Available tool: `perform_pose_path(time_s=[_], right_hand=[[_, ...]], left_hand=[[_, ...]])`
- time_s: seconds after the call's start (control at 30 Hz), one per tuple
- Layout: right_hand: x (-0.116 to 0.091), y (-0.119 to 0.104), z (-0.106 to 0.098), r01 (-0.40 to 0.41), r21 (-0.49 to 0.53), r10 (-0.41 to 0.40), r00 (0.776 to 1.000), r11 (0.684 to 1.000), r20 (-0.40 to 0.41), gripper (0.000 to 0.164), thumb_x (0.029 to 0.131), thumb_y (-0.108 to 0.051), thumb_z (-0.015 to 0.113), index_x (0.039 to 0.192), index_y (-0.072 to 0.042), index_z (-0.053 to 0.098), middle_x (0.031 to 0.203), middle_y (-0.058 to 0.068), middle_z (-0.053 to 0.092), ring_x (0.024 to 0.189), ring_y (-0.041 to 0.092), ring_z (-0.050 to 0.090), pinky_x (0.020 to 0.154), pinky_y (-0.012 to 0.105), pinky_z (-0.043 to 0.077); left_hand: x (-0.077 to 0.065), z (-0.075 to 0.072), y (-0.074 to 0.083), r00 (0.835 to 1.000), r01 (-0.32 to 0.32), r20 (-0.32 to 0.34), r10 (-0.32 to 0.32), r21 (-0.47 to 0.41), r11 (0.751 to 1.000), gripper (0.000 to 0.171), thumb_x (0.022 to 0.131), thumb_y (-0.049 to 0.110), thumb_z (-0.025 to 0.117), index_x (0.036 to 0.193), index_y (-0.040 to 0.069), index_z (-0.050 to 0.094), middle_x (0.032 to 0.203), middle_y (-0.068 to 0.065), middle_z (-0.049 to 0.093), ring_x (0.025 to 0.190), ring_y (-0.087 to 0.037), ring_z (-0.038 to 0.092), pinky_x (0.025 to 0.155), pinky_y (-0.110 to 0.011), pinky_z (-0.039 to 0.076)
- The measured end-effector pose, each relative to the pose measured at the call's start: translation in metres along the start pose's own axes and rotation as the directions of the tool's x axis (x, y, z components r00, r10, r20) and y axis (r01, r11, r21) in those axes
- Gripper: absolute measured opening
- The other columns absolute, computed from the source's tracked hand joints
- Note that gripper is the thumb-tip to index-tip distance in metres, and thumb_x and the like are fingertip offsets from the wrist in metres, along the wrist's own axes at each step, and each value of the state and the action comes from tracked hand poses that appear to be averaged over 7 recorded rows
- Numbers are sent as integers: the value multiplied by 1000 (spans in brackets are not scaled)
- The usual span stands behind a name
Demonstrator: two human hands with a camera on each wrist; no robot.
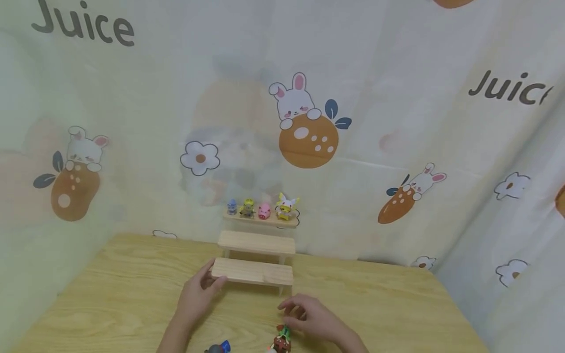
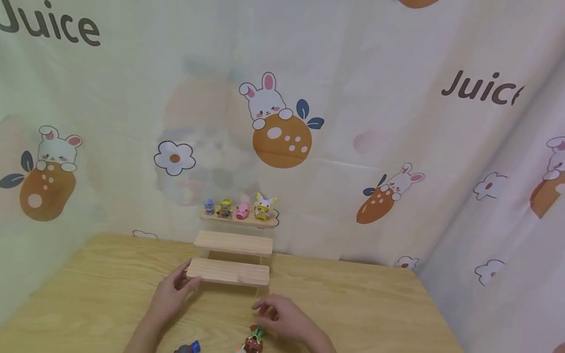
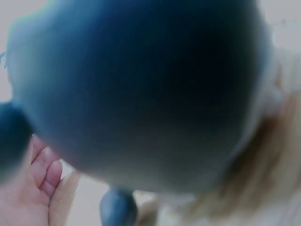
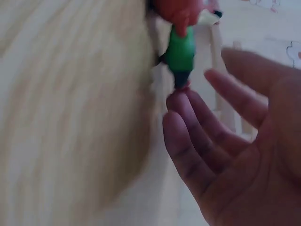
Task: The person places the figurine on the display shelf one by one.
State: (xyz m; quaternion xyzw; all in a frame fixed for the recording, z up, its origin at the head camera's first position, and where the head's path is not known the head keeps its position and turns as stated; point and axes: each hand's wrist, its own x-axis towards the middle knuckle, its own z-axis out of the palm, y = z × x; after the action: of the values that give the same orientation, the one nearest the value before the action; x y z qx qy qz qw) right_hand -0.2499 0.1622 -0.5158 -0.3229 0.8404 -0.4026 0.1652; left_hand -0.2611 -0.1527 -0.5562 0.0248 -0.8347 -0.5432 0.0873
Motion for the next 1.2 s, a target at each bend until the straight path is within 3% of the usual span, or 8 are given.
perform_pose_path(time_s=[0.13,0.3,0.4,0.73,1.0,1.2], right_hand=[[-4,7,1,60,22,-61,996,998,72,33,93,-24,62,122,-8,60,109,7,65,90,0,57,74,18,51],[-7,11,1,45,182,-76,983,982,167,38,93,-19,62,127,-7,55,116,11,64,96,4,60,79,19,52],[-7,11,1,51,201,-90,978,978,188,41,91,-18,64,130,-6,53,117,13,63,98,5,60,81,20,52],[-7,10,-1,-22,51,17,995,998,97,29,87,-24,69,113,-12,65,97,-7,62,76,-2,50,65,17,47],[-6,7,0,-48,-51,51,998,998,42,17,85,-25,71,98,-17,64,83,-8,55,72,-1,48,62,17,45],[-10,-2,-1,-67,-216,76,997,974,33,14,83,-30,72,88,-20,64,78,-10,49,68,-1,45,60,16,44]], left_hand=[[0,-3,1,1000,-9,-2,9,15,1000,77,83,55,63,145,15,39,110,-8,68,107,-28,65,98,-50,48],[-1,-3,3,1000,-3,5,3,18,1000,80,83,56,63,146,14,37,109,-6,69,108,-28,64,99,-51,47],[-1,-3,3,1000,5,5,-5,16,1000,80,82,58,62,146,16,37,110,-6,69,109,-28,64,99,-50,47],[0,-2,2,1000,13,18,-13,17,1000,83,81,62,60,146,16,36,115,-8,67,111,-29,63,101,-50,46],[-1,-4,5,1000,18,17,-18,0,1000,82,82,59,62,146,15,37,115,-10,67,110,-30,63,100,-48,47],[1,-4,2,1000,19,9,-19,12,1000,82,81,61,62,145,17,38,112,-8,68,108,-28,64,98,-48,48]])
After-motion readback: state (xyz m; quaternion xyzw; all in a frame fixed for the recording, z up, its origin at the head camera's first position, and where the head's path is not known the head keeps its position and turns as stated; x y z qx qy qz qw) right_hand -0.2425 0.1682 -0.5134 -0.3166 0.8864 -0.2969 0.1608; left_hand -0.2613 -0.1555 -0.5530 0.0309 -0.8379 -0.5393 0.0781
